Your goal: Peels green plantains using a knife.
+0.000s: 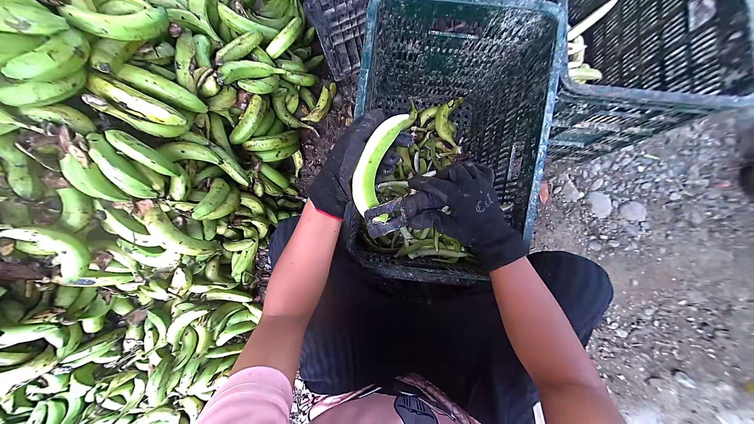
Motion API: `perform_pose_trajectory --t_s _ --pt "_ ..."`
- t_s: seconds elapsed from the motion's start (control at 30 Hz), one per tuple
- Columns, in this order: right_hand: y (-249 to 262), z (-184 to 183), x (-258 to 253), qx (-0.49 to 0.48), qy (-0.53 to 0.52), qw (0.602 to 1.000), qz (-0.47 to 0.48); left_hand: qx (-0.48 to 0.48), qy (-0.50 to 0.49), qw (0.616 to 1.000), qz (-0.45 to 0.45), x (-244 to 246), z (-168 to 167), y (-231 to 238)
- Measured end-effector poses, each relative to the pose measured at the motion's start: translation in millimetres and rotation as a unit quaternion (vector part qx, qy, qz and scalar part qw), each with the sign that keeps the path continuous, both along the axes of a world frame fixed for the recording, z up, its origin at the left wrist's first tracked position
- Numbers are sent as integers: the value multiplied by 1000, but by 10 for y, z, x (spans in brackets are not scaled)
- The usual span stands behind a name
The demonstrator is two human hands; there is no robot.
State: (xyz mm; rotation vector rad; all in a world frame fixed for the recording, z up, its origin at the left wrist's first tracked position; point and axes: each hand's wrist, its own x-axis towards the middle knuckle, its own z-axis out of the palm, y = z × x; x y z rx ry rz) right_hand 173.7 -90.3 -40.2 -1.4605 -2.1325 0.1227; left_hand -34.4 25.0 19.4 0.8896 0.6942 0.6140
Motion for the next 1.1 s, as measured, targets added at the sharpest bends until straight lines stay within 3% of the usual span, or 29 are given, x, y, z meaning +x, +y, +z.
perform_pose_trajectory --t_s 0.17,0.3,0.4,0.53,0.57,0.67,0.73,0.8,0.87,0.93,0.97,1.03,1.1 --pt "1 18 -107 -38 33 998 -40 15 27 999 22 36 7 -10" --pt "73 13 -194 -102 81 982 -138 73 47 995 53 121 -138 -72" --pt "174 -91 -214 -149 206 936 -245 82 76 988 109 246 -160 -144" --pt "276 -175 7 -198 505 791 -282 60 44 994 79 284 -186 -157" --pt "248 -135 56 -184 542 776 -264 51 32 996 62 272 -190 -126" --pt "112 74 242 -102 546 812 -182 114 71 991 5 137 -153 -73" --pt "2 258 441 -51 535 826 -171 230 248 940 -53 106 -78 -107" --pt "-175 453 706 -19 555 806 -204 280 389 860 -178 162 -127 -160" --pt "-412 616 990 25 592 773 -227 273 449 792 -312 303 -248 -181" --pt "-678 691 1229 74 633 722 -270 274 448 767 -370 521 -243 -115" --pt "-798 707 1326 94 654 694 -288 311 438 772 -340 662 -126 -66" --pt "-989 734 1456 116 704 630 -307 453 379 784 -191 960 190 94" --pt "-1107 711 1544 153 749 576 -289 596 208 774 -53 1280 388 499"
